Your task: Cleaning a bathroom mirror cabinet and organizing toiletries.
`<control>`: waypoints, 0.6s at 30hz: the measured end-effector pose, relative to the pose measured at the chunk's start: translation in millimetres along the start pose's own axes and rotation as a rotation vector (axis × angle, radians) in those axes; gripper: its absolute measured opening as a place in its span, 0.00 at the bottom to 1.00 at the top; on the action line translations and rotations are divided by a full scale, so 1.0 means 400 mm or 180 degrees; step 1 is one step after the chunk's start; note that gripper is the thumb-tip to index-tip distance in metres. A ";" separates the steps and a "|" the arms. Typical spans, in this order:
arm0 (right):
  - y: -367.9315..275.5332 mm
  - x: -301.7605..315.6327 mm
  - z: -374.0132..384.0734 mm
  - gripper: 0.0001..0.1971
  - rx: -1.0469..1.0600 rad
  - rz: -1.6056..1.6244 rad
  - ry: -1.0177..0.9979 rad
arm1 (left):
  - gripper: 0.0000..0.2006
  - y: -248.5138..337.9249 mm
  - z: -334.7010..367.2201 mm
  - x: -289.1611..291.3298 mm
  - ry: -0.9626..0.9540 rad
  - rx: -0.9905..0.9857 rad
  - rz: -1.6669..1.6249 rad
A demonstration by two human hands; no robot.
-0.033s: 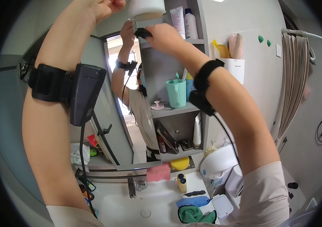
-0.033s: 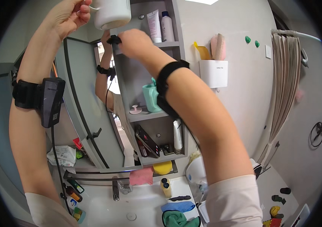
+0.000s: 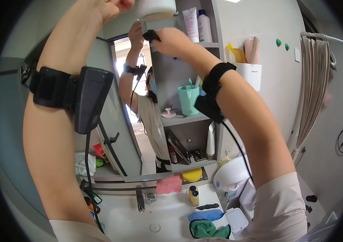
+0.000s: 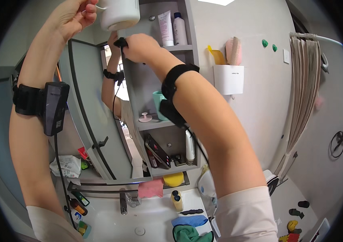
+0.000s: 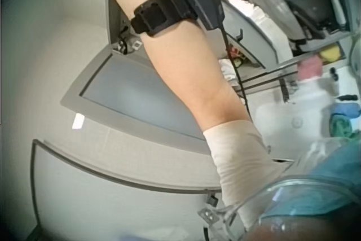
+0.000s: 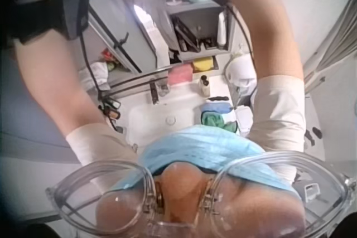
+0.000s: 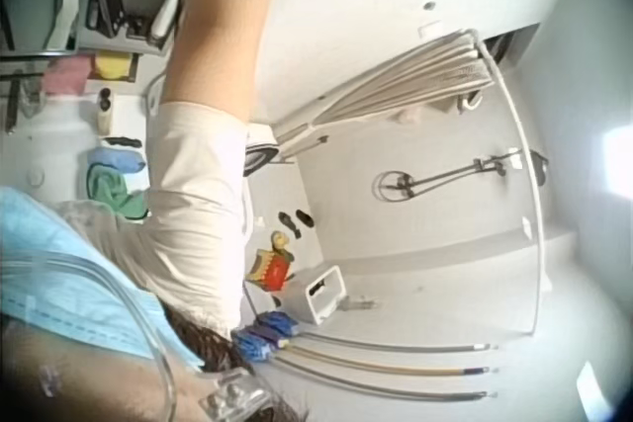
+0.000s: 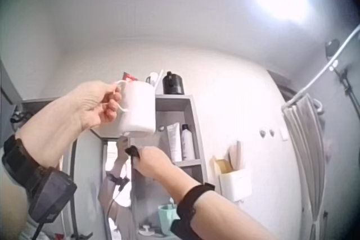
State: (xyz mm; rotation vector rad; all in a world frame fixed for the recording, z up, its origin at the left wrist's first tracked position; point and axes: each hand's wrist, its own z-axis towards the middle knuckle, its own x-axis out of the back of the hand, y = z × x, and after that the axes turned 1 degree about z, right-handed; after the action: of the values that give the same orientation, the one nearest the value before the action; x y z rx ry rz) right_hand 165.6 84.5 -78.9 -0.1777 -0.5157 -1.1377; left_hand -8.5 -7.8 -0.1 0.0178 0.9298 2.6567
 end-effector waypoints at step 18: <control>-0.007 -0.029 0.009 0.27 -0.0442 0.0414 -0.0224 | 0.11 -0.041 -0.029 -0.015 0.0075 0.0192 0.0119</control>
State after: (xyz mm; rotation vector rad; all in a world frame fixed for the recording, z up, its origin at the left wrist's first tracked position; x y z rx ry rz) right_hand 158.5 94.2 -81.8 -0.3678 -0.4806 -1.0432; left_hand 0.7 -4.7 -18.6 0.0181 1.0265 2.6676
